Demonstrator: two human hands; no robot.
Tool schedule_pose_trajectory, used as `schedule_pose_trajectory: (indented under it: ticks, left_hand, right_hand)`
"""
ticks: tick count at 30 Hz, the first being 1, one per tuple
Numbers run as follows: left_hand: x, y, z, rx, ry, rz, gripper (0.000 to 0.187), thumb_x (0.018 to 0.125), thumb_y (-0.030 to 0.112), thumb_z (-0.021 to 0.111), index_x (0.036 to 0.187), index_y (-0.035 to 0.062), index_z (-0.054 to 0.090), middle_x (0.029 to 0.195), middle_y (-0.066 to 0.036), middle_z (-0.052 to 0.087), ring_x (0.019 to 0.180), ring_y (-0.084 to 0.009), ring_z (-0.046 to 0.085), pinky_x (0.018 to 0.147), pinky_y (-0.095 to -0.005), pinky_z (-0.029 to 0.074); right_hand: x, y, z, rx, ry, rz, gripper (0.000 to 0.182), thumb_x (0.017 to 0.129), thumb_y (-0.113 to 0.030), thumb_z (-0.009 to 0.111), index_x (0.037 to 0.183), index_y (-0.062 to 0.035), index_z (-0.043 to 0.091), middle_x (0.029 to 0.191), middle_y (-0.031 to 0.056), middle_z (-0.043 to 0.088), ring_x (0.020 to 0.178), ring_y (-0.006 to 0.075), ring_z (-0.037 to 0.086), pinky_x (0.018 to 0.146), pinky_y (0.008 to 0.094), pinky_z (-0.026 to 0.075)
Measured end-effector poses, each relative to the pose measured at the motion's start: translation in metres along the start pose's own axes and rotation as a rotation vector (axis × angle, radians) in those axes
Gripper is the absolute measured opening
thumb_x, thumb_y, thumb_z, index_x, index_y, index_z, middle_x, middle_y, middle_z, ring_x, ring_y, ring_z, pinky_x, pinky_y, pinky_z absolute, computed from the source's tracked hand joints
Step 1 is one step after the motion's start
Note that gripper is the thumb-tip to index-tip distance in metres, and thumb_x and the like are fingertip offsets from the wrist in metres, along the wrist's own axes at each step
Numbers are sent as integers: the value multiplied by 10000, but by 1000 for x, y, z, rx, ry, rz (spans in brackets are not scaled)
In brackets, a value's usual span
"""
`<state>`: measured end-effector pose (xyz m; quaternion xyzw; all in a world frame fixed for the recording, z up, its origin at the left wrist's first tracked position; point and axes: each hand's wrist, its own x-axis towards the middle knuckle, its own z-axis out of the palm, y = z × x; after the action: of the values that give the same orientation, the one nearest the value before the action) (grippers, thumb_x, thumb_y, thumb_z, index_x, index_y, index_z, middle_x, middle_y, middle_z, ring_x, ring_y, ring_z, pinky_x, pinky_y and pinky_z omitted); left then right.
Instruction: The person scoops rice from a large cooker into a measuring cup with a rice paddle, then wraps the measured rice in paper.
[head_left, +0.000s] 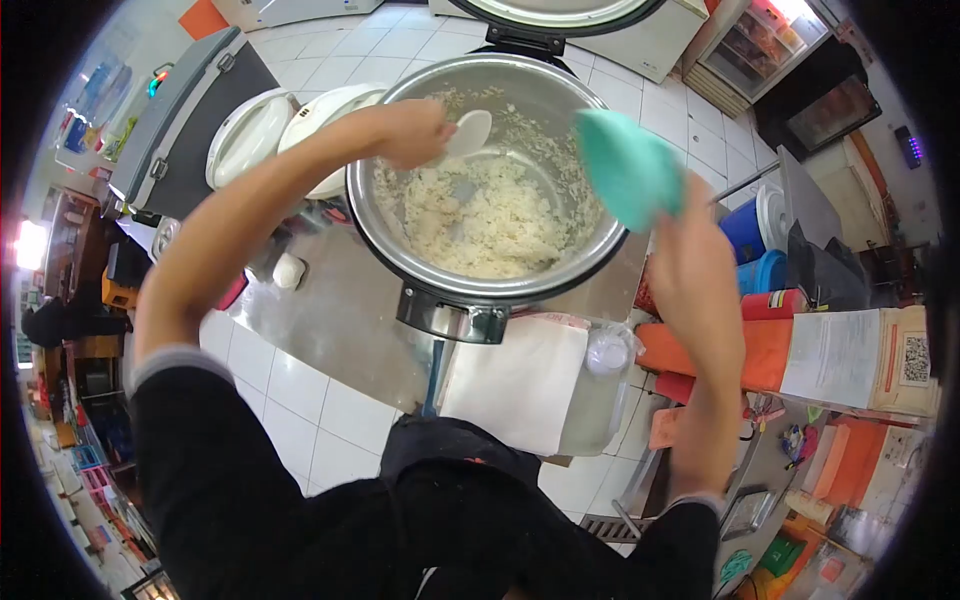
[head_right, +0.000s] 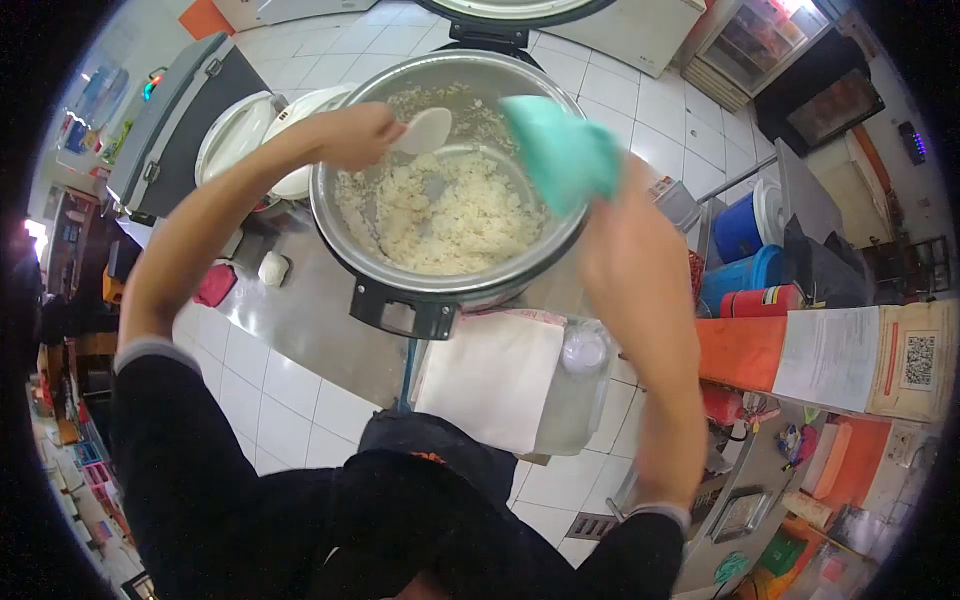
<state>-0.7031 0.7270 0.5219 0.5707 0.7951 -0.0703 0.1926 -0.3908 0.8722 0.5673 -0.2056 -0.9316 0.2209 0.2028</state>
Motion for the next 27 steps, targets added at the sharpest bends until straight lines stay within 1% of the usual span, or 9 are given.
schedule_pose_trajectory:
  ticks: [2,7,11,13,15,17,19,21,27]
  left_hand:
    - [-79,25,-20,-308,393,-182,336,993,266,497,901,-39,603,690,-182,598,652,-275,598,658,-399,469]
    - [-179,32,53,-513,1131,-422,302,1015,233,445,906,-25,560,613,-146,554,547,-325,541,564,-420,401]
    - [-251,35,159,-1001,1111,-781,377,1051,271,369,839,23,558,598,55,371,533,-37,329,478,-238,251]
    - [-266,51,198,-1246,1122,-1019,356,1048,268,392,888,20,590,596,75,351,523,-20,308,474,-216,226]
    - [-269,58,232,-1258,1094,-1022,339,1045,264,405,952,6,604,598,79,339,524,-19,303,476,-213,226]
    - [-260,60,237,-1278,1104,-960,320,1038,227,430,1153,-18,600,621,82,350,532,-13,306,483,-207,228]
    - [-248,66,210,-1258,1157,-907,321,1037,213,428,1191,-21,585,631,83,357,536,-10,309,485,-206,229]
    - [-242,64,182,-1257,1212,-823,350,1029,166,430,1313,-14,527,656,73,395,561,-5,334,496,-196,244]
    - [-222,61,106,-1048,1163,-426,320,1006,131,477,1258,-29,590,692,0,494,632,-46,442,562,-206,352]
  right_hand:
    - [64,-9,41,-206,-325,-65,200,921,-103,475,1083,12,453,842,256,656,801,485,628,731,552,481]
    - [151,15,178,-655,-626,-216,318,816,-93,628,1113,15,593,1072,163,686,974,334,681,752,427,564]
    - [161,11,197,-803,-859,-344,251,795,-106,659,1036,-55,706,1103,119,690,1011,293,673,736,407,568]
    - [131,-10,192,-773,-963,-373,227,800,-111,653,1011,-71,728,1105,115,691,1008,293,672,732,410,569]
    - [119,-32,190,-802,-1240,-412,236,809,-130,626,1013,-60,721,1047,130,702,981,299,677,719,416,566]
    - [116,-29,205,-812,-1336,-510,265,802,-137,616,1033,-38,701,975,138,700,906,300,683,686,414,563]
    - [118,-17,217,-810,-1407,-614,296,796,-144,606,1052,-17,682,904,145,698,832,300,689,654,413,561]
    - [130,-6,211,-591,-1540,-510,337,797,-188,609,1068,9,639,755,154,640,629,287,646,553,402,530]
    - [155,-15,110,-229,-1488,-155,290,885,-245,576,1070,-24,607,642,70,531,525,162,546,444,314,440]
